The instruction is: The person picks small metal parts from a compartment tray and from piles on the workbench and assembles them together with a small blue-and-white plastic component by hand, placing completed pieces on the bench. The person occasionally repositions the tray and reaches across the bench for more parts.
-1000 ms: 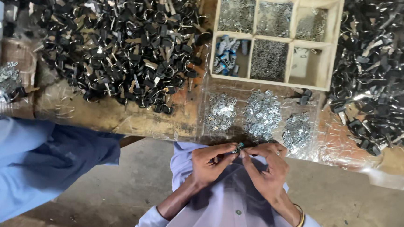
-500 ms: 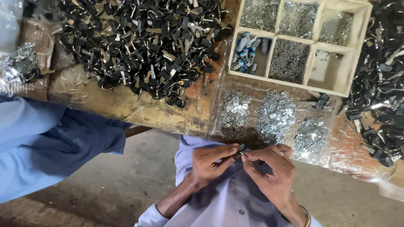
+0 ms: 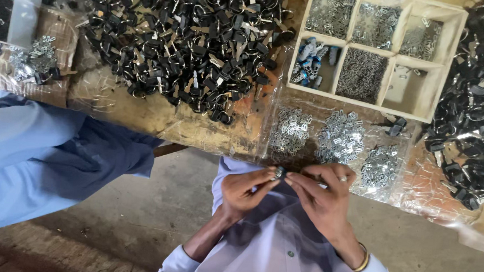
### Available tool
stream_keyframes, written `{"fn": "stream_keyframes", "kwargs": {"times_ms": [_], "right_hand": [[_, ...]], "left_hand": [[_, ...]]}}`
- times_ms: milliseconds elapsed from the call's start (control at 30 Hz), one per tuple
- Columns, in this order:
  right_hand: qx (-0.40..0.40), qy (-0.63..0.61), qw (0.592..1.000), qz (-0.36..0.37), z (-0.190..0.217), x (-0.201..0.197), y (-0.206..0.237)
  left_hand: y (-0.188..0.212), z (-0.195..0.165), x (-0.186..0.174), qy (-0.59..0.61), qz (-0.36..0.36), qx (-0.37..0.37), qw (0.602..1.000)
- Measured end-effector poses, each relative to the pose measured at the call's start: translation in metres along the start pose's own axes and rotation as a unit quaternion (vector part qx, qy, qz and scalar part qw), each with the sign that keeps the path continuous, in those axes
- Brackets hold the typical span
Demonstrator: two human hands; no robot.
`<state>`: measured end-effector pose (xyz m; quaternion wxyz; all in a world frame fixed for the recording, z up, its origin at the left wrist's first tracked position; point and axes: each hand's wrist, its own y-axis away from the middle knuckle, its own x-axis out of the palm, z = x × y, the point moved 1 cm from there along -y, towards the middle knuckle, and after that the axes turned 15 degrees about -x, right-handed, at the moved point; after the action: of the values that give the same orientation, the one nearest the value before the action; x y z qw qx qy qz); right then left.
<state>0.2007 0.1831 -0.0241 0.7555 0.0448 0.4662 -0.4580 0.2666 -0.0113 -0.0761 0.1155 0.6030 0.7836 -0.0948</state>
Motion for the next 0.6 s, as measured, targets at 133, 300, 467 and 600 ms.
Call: {"fn": "stream_keyframes", "kwargs": {"times_ms": [133,300,467,600], "right_hand": [[-0.065,0.09,0.994,0.016,0.004,0.009,-0.007],[-0.079,0.066,0.995,0.008,-0.004,0.0,0.001],[-0.008,-0.017,0.996,-0.091,-0.012,-0.014,0.014],[0.046,-0.092,0.987,-0.122,-0.014,-0.015,0.022]], "left_hand": [[0.004,0.005,-0.016,0.085,-0.036,-0.081,0.992],[0.006,0.008,-0.009,0.096,-0.018,-0.098,0.99],[0.004,0.004,0.019,0.078,0.026,-0.099,0.992],[0.001,-0.001,0.039,0.111,0.067,-0.134,0.982]]}}
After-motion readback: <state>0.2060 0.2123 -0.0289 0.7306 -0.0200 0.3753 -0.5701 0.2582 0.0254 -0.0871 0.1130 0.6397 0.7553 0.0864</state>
